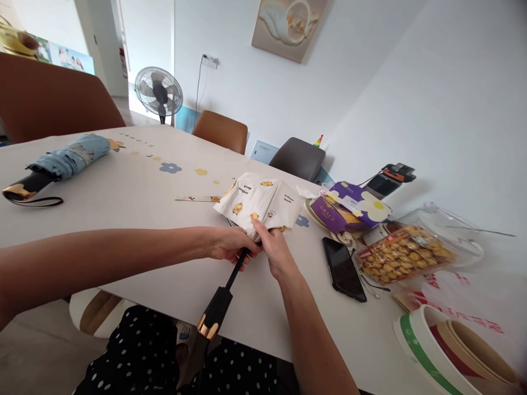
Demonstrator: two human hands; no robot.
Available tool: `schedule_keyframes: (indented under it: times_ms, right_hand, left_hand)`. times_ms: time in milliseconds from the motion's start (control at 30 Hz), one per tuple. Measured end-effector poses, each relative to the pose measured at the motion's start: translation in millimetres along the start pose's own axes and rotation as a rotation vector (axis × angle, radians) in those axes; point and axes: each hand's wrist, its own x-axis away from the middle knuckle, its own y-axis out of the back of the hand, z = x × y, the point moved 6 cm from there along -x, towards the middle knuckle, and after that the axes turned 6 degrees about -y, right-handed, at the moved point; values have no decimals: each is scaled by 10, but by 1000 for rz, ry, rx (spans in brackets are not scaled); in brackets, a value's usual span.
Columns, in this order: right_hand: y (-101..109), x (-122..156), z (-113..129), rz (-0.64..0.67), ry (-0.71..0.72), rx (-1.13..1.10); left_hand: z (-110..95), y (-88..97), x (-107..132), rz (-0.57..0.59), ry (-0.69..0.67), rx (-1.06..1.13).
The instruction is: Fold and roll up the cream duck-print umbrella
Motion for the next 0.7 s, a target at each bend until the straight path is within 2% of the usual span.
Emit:
schedule_keyframes:
  times_ms: [100, 167, 267, 433, 567, 700]
  right_hand:
    - [-41, 2, -39, 72, -109, -20]
    - [-40, 0, -45, 46, -110, 6]
    - [-47, -10, -81, 21, -114, 103]
    - [-51, -35, -110, 53, -98, 211]
    - [-16, -40, -83, 11, -84, 286]
    - [-19, -34, -62, -35, -64, 374]
  left_hand:
    - [13, 29, 38, 55, -2, 48]
    - [28, 45, 43, 60, 10, 71]
    - [69, 70, 11, 3, 45, 68]
    - [128, 79, -41, -120, 73, 37]
    - [134, 54, -17, -130, 60, 48]
    - [167, 53, 19, -105, 100, 159]
